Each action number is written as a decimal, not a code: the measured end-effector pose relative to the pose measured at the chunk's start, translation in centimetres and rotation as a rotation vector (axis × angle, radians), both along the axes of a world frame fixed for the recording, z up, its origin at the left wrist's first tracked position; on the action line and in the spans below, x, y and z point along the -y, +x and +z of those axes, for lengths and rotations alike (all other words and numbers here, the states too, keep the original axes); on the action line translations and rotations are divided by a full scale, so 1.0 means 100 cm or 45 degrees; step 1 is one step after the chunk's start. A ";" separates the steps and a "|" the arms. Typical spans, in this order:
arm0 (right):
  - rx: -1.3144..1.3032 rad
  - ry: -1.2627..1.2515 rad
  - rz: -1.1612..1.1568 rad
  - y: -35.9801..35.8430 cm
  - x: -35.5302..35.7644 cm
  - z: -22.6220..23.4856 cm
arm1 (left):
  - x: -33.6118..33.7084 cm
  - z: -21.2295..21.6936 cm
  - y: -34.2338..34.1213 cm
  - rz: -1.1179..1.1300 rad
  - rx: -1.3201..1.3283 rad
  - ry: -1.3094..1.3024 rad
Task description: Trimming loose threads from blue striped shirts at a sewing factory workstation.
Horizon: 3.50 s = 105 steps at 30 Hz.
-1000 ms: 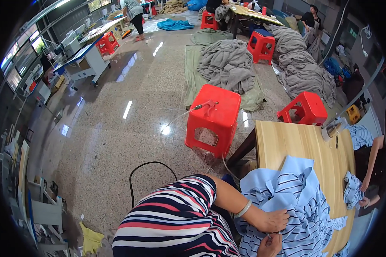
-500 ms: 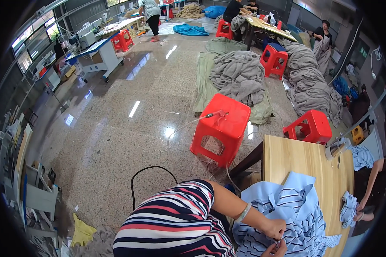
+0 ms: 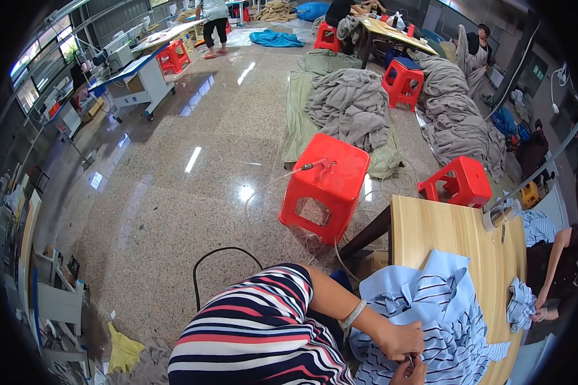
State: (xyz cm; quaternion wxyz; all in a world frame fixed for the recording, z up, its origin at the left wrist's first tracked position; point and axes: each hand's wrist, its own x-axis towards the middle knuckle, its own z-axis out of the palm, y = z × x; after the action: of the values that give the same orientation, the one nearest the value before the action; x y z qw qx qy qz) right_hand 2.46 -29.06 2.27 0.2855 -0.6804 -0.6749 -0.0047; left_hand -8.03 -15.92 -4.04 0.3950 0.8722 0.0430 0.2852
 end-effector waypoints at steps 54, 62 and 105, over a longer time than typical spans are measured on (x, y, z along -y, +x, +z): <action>0.684 0.585 -0.668 0.280 0.151 0.153 | -0.041 0.057 0.020 -0.144 -0.136 0.069; 0.756 0.497 -0.950 0.480 0.112 0.163 | -0.070 0.025 0.016 0.209 -0.449 0.303; 0.059 0.010 -0.410 0.058 0.047 0.031 | -0.072 0.100 0.031 -0.146 0.006 0.299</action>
State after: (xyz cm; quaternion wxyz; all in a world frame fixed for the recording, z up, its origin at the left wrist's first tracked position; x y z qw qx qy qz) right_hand 8.28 -33.77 5.35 0.2681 -0.7785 -0.5633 -0.0688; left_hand -4.94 -8.69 5.99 0.3060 0.9128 -0.0415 0.2671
